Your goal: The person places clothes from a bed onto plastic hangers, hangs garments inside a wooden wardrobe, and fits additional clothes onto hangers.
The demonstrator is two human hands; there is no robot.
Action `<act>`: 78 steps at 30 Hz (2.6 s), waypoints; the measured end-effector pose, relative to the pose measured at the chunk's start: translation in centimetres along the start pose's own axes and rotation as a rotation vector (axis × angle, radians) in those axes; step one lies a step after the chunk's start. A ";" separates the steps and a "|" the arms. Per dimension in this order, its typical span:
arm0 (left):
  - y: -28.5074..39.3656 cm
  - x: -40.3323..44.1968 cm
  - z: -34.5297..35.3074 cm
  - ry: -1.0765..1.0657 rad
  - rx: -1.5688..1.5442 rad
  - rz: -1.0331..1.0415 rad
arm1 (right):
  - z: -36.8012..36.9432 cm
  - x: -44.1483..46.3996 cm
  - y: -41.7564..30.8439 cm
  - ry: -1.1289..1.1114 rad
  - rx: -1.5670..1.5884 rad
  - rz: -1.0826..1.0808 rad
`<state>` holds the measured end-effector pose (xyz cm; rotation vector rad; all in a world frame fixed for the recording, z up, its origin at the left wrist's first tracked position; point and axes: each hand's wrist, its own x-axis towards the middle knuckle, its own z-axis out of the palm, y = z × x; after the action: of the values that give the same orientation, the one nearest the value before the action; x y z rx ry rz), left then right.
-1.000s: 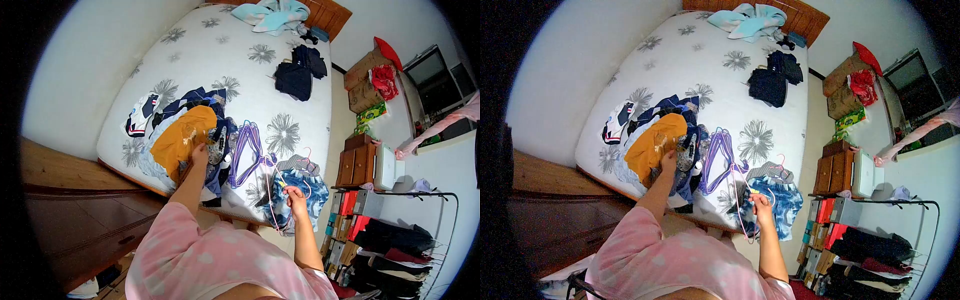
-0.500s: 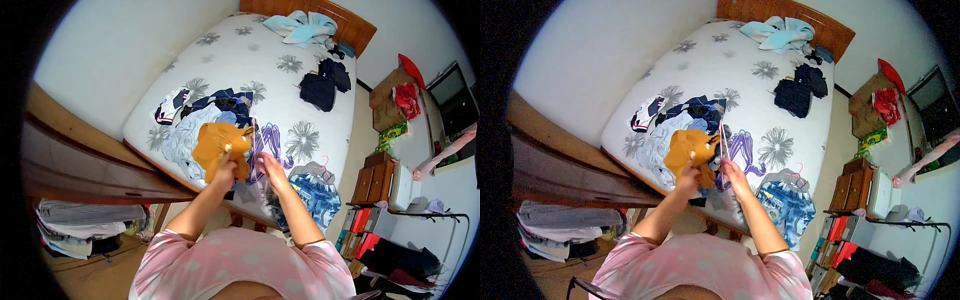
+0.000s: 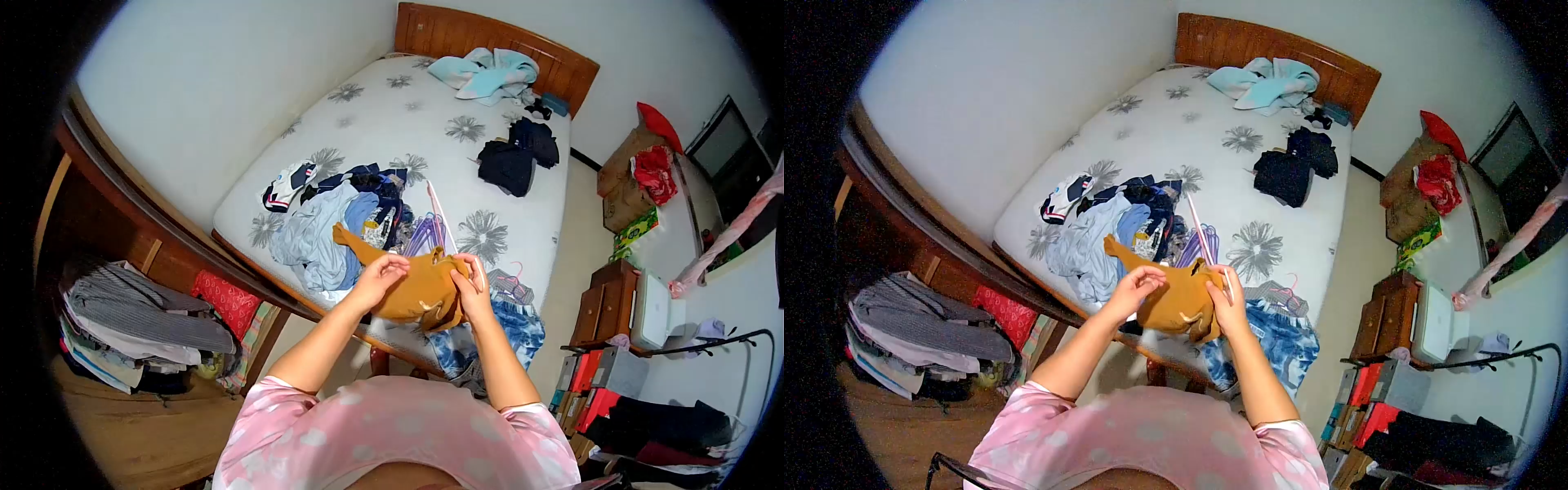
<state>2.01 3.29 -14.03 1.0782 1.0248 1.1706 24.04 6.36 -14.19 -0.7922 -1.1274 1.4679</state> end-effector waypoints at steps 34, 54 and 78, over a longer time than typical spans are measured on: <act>4.4 -0.8 18.5 -0.385 1.043 0.462 | -9.1 -12.4 -7.9 0.124 -0.922 -0.114; -3.9 0.7 12.2 -0.338 0.457 -0.170 | -7.1 -12.6 -12.2 0.134 -0.773 -0.276; 4.9 3.2 14.0 -0.144 -0.556 -0.278 | -14.6 -15.1 -10.7 0.455 -0.077 -0.039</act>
<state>15.16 5.43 -6.72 0.5501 0.6511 1.0454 44.19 -5.27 -10.41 -1.0861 -0.8488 1.1382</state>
